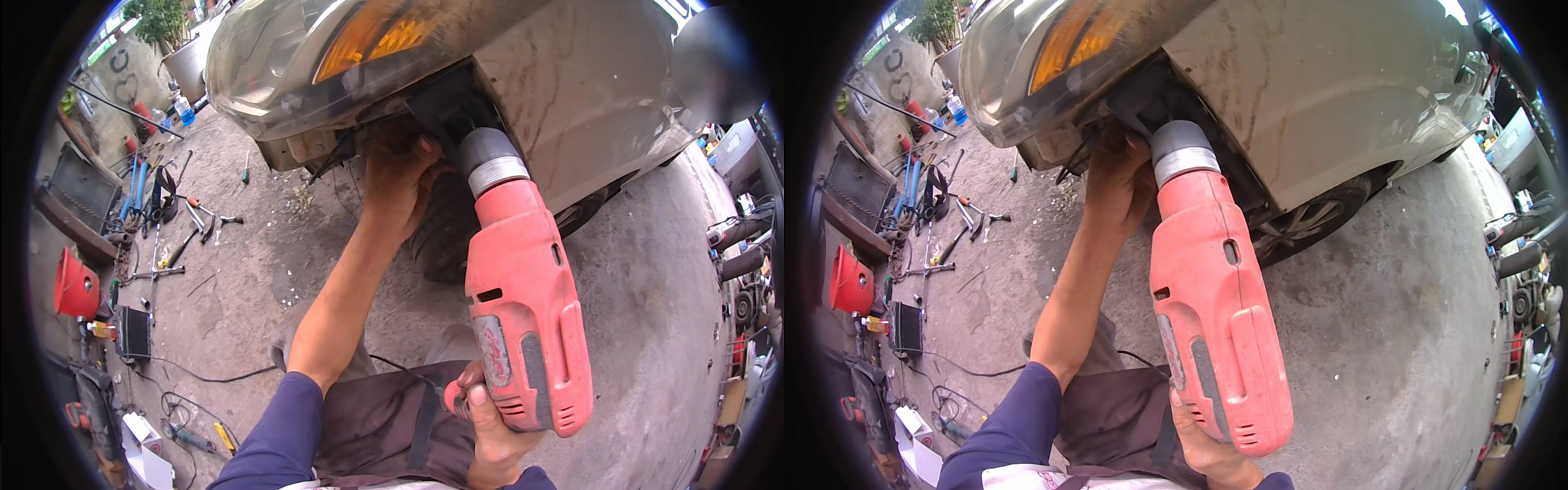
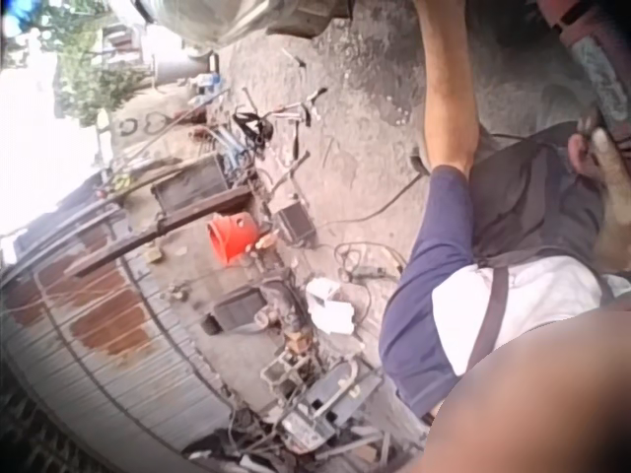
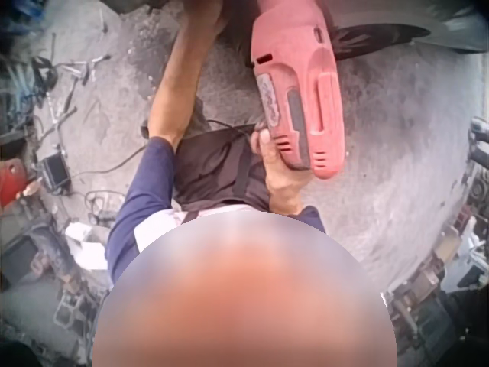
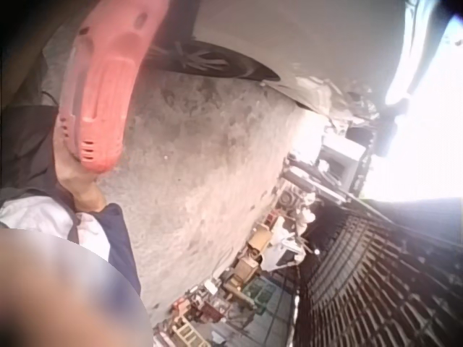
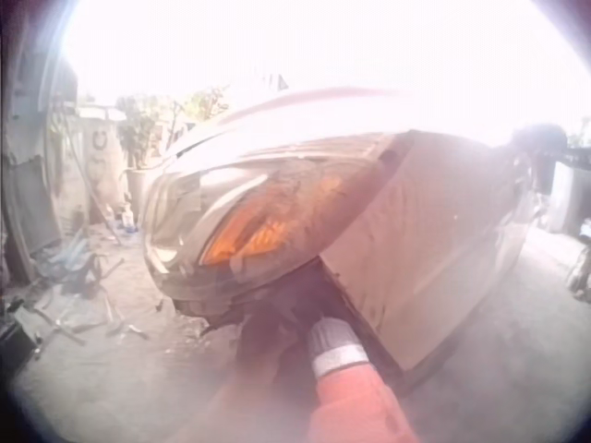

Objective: The person closes the car hood and repeatedly aligns the front bumper to the white car. They use a red power drill to remove fasteners from the bumper area, then retrieve a long metal rod from a parts bin and insert it into the bumper cavity to adjust alignment. The person continues to reposition the bumper by hand and uses the drill again near the wheel arch.

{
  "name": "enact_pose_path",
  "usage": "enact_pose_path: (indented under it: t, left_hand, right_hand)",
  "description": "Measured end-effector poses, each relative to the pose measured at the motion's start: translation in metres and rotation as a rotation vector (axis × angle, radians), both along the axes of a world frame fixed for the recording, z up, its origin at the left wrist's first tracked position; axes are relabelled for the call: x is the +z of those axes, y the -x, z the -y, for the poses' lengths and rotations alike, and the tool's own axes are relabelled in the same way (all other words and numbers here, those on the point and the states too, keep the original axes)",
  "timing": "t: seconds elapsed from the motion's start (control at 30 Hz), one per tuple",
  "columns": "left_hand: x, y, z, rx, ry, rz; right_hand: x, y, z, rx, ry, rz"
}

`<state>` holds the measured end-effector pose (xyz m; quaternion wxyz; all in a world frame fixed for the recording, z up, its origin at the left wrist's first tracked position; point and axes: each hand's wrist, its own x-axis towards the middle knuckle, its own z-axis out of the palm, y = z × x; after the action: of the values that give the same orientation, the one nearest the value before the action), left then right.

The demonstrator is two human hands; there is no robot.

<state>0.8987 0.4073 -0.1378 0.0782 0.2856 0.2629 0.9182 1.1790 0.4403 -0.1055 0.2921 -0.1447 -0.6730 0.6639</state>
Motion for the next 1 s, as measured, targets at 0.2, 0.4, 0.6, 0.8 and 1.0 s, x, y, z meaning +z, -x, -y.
enact_pose_path:
  t: [0.2,0.4,0.6,0.8,1.0]
  left_hand:
    - [0.003,-0.001,-0.001,-0.024,-0.041,-0.004]
    - [0.003,-0.003,-0.001,-0.012,-0.046,0.013]
    - [0.001,0.0,-0.001,-0.043,-0.035,0.0]
    - [0.005,-0.003,-0.001,0.014,-0.025,0.008]
    - [0.0,0.002,-0.001,-0.028,-0.02,-0.008]
  right_hand:
    - [-0.001,0.003,0.001,0.076,0.145,-0.063]
    - [0.001,0.009,0.007,0.02,0.126,-0.055]
    - [-0.002,0.009,0.007,0.001,0.063,-0.03]
    - [-0.006,0.012,0.005,0.03,0.129,-0.044]
    - [0.001,0.013,0.01,0.011,0.112,-0.029]
